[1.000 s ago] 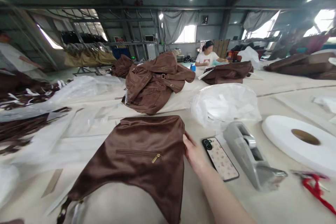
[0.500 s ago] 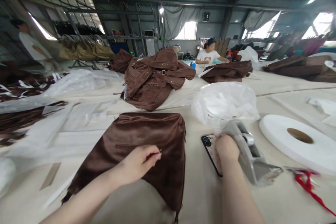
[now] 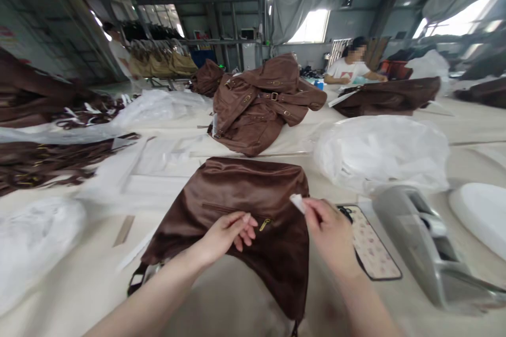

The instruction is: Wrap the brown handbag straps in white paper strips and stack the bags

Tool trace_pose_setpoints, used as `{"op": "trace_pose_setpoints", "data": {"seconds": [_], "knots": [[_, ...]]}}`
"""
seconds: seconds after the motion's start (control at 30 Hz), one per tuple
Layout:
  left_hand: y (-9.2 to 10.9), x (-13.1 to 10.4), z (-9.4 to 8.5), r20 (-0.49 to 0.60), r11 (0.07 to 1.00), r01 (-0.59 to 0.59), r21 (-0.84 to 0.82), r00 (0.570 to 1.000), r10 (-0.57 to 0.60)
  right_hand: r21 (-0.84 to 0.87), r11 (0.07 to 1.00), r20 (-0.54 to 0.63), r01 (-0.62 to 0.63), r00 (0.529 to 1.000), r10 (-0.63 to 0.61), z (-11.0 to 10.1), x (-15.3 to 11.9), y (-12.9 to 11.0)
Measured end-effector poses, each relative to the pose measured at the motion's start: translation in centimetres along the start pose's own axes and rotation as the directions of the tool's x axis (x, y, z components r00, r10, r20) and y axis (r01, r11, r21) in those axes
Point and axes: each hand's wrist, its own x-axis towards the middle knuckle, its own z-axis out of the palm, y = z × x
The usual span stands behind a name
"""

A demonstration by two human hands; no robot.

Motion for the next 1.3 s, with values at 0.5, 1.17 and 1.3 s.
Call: {"op": "trace_pose_setpoints", "data": {"seconds": [0.5,1.17,1.3], "knots": [[-2.0,1.7,-0.2,-0.04,0.967,0.079,-0.242,0.995,-0.092,0.057,0.993,0.423,-0.101,0.903,0.067,4.8,0.8,-6.2],[-3.1,2.2,-0.2,-0.055,0.995,-0.012,0.096,0.998,0.017,-0.239,0.969,0.597,-0.061,0.778,0.196,6.4,-0.8,-4.7],[-3.1,2.1,-0.3,-0.027,0.964,-0.068,0.255,0.997,0.078,-0.172,0.984,0.601,-0.036,0.788,0.134,6.8,-1.0,-4.8]]}}
